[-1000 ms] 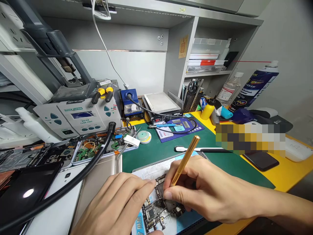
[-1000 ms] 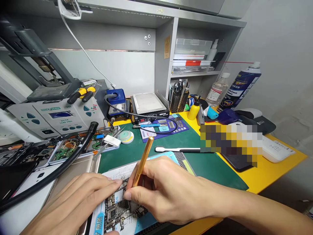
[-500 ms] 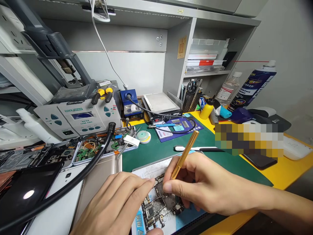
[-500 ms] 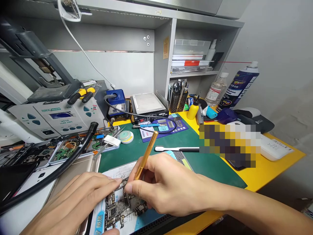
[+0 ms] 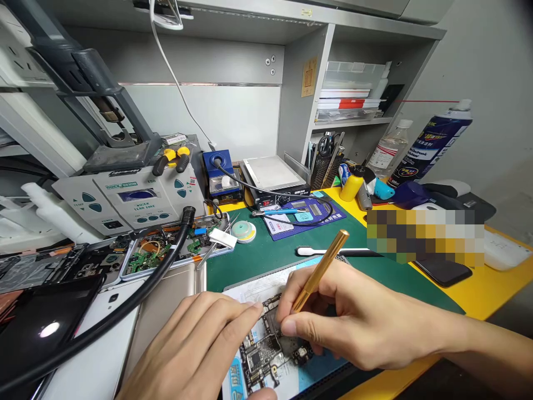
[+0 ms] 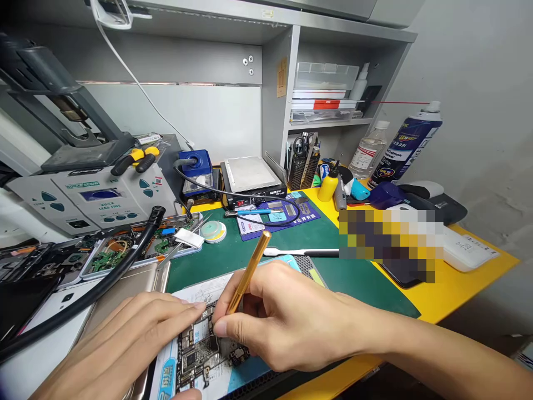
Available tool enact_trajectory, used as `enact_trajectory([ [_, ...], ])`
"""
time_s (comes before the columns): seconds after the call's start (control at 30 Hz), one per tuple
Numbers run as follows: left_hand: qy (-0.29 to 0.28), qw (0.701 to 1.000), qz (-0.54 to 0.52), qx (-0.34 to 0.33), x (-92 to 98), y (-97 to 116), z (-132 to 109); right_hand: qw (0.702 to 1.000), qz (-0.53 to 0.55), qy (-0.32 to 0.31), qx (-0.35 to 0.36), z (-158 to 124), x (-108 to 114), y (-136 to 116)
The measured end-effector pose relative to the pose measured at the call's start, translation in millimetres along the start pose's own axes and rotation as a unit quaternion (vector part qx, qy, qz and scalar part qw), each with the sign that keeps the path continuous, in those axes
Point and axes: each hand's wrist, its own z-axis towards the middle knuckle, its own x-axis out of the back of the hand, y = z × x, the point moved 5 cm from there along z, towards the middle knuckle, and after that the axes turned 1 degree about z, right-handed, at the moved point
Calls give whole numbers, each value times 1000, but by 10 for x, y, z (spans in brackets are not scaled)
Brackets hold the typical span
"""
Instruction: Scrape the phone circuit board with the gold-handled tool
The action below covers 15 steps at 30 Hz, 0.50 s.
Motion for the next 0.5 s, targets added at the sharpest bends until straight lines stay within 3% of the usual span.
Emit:
enact_trajectory([
  [0.27,-16,1000,-24,8,-18,-2,3,993,-100,8,61,-11,31,-118],
  [0.5,-24,999,-32,9,-6,7,4,985,-157,11,73,-9,27,-162],
])
